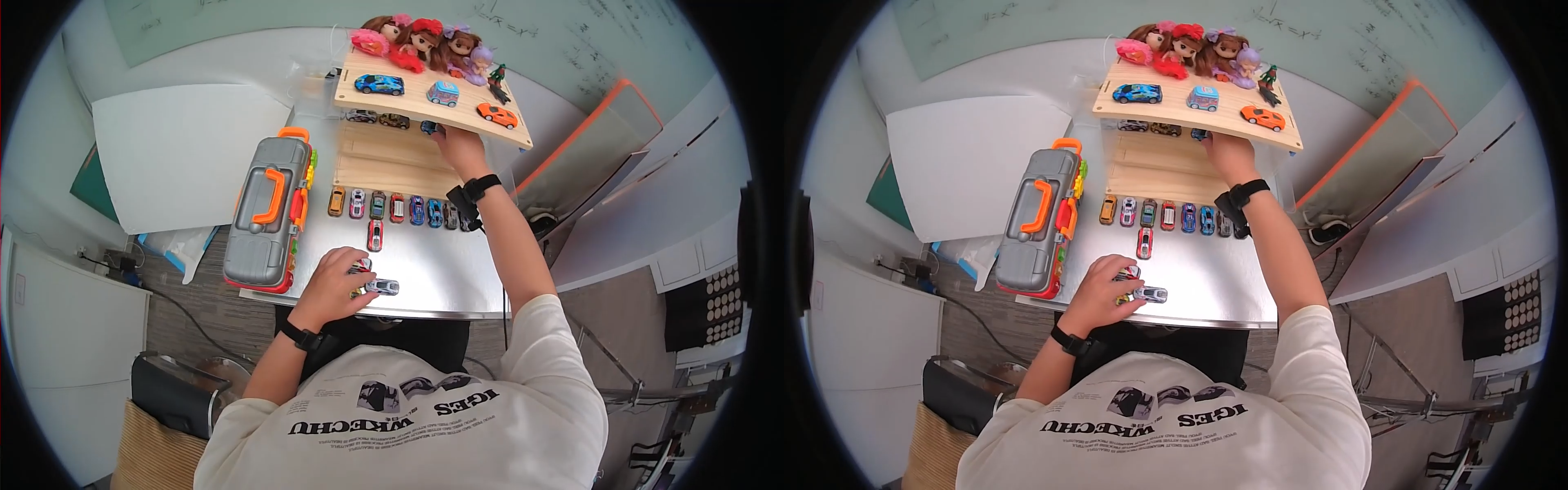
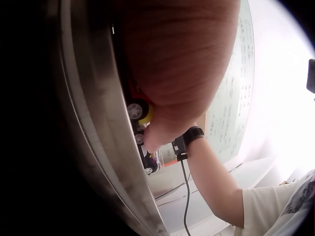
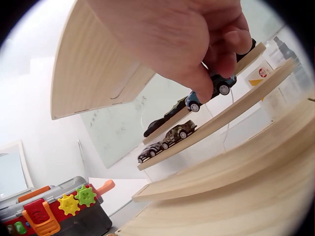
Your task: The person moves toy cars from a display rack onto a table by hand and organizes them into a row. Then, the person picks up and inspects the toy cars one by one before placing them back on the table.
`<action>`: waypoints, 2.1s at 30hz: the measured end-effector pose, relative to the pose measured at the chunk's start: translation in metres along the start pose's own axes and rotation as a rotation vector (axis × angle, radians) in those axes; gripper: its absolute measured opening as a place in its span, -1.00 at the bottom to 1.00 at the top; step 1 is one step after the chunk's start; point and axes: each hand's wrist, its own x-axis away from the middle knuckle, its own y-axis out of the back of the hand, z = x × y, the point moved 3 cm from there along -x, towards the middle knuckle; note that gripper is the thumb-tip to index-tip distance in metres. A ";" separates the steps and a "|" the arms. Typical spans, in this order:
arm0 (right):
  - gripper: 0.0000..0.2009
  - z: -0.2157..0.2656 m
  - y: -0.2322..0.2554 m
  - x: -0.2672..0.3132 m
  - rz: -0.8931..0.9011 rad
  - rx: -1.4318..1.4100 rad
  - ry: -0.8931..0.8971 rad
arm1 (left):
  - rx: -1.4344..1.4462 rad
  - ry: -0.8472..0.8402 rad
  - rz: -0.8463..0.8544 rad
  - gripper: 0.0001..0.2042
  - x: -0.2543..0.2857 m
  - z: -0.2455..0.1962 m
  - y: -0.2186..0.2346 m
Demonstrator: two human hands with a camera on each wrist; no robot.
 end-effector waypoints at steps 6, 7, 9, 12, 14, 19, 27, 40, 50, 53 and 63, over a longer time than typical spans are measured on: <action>-0.44 0.000 -0.011 -0.023 0.119 0.153 -0.042 | 0.018 0.006 0.010 -0.74 0.001 0.001 0.001; -0.42 -0.001 -0.014 -0.026 0.128 0.184 -0.017 | 0.017 0.006 0.014 -0.74 0.001 0.002 0.000; -0.40 -0.004 -0.019 -0.028 0.140 0.215 0.010 | 0.016 0.008 0.017 -0.74 0.002 0.002 0.000; -0.41 -0.008 -0.024 -0.029 0.153 0.161 0.005 | 0.007 0.011 0.017 -0.74 0.001 0.001 0.001; -0.42 -0.009 -0.025 -0.026 0.159 0.124 -0.013 | 0.010 0.016 0.025 -0.74 0.001 0.002 0.000; -0.51 -0.011 -0.027 -0.025 0.074 0.125 0.021 | 0.006 0.019 0.029 -0.74 0.001 0.003 0.000; -0.52 -0.010 -0.028 -0.026 0.061 0.136 0.029 | 0.002 0.011 0.032 -0.72 0.002 0.003 -0.001; -0.69 0.039 0.013 0.000 -0.021 0.039 0.127 | -0.006 0.002 0.028 -0.75 0.001 0.001 0.000; -0.56 0.148 -0.002 0.126 0.640 -0.094 0.026 | -0.004 -0.005 0.028 -0.74 0.000 0.001 0.000; -0.64 0.139 -0.012 0.136 0.615 -0.083 0.075 | -0.004 0.001 0.007 -0.75 0.001 0.001 -0.001; -0.77 0.110 -0.003 0.160 0.418 -0.191 0.222 | -0.008 -0.010 0.013 -0.74 0.001 0.002 -0.002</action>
